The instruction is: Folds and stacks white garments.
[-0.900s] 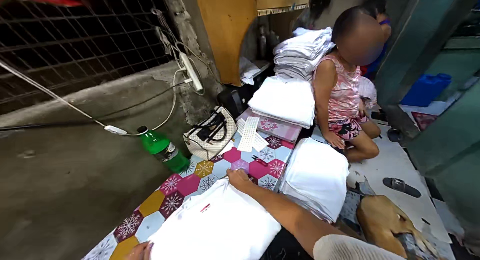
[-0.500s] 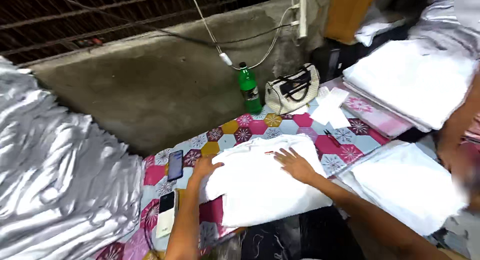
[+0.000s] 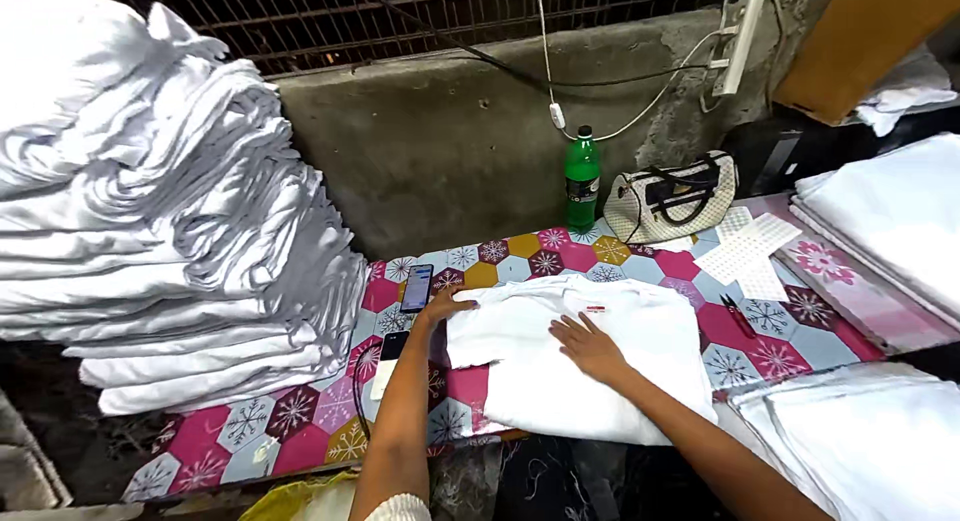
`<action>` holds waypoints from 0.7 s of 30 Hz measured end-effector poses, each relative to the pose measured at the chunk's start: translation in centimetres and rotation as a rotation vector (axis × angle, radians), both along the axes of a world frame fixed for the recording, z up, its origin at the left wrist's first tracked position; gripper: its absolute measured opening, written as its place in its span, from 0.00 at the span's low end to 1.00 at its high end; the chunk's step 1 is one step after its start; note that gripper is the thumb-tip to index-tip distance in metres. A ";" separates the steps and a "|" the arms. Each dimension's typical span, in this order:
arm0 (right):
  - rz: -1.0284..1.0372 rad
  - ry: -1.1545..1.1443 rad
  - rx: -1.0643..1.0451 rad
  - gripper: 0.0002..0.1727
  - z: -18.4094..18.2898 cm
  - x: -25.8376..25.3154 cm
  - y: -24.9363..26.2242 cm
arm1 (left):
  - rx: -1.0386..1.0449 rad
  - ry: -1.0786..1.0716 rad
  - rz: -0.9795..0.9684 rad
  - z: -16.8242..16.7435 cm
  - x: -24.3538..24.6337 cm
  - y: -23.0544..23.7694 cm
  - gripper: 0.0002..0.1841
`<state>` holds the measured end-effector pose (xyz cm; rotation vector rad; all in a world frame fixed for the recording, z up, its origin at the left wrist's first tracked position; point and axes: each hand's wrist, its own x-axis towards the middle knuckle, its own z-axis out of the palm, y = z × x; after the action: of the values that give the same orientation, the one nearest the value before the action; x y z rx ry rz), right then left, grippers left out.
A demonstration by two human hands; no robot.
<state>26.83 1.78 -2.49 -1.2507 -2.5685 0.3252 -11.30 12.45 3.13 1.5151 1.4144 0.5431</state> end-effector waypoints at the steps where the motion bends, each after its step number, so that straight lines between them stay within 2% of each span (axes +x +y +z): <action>1: -0.115 0.000 0.030 0.27 0.2 -0.7 1.2 | -0.019 -0.024 0.008 0.1 -0.1 -0.6 0.37; 3: -0.294 0.022 0.063 0.29 0.2 -2.9 2.1 | -0.034 -0.066 -0.018 -0.4 -0.7 -1.3 0.43; 4: -0.314 0.042 0.063 0.31 0.3 -4.3 1.5 | -0.029 -0.077 -0.024 -0.7 -0.9 -1.5 0.45; 6: -0.165 0.091 0.046 0.33 0.2 -7.1 -1.5 | -0.015 -0.060 0.020 -1.2 -1.3 -1.7 0.47; 8: 0.068 0.084 -0.048 0.33 -0.5 -8.6 -3.8 | -0.014 -0.039 0.110 -1.3 -1.2 -2.1 0.39; 9: 0.113 0.058 -0.078 0.33 -0.9 -8.6 -3.7 | -0.016 -0.046 0.152 -1.1 -1.0 -2.4 0.34; 10: 0.095 0.036 -0.064 0.32 -1.2 -8.2 -2.8 | -0.007 -0.076 0.192 -0.9 -0.6 -2.6 0.29; 12: -0.084 0.033 0.025 0.31 -2.1 -6.8 -0.1 | 0.062 -0.177 0.250 -0.2 0.9 -3.5 0.27; 14: -0.292 0.068 0.117 0.37 -1.3 -5.7 2.5 | 0.230 -0.207 0.258 1.3 3.4 -5.4 0.26; 16: -0.382 0.214 0.247 0.48 0.4 -4.9 4.3 | 0.468 -0.079 0.167 3.6 6.6 -9.1 0.25; 17: -0.378 0.281 0.305 0.49 1.4 -4.4 4.9 | 0.592 0.014 0.095 4.4 8.5 -11.6 0.24; 19: -0.313 0.320 0.368 0.39 3.4 -3.3 5.8 | 0.858 0.146 -0.044 4.0 12.8 -16.8 0.20; 21: -0.160 0.286 0.365 0.30 4.4 -1.7 6.1 | 0.983 0.222 -0.160 0.8 17.0 -21.2 0.18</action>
<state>25.09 7.90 1.90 -1.1669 -2.1498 -0.0014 5.71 -8.73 3.94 2.4949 1.2086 1.0887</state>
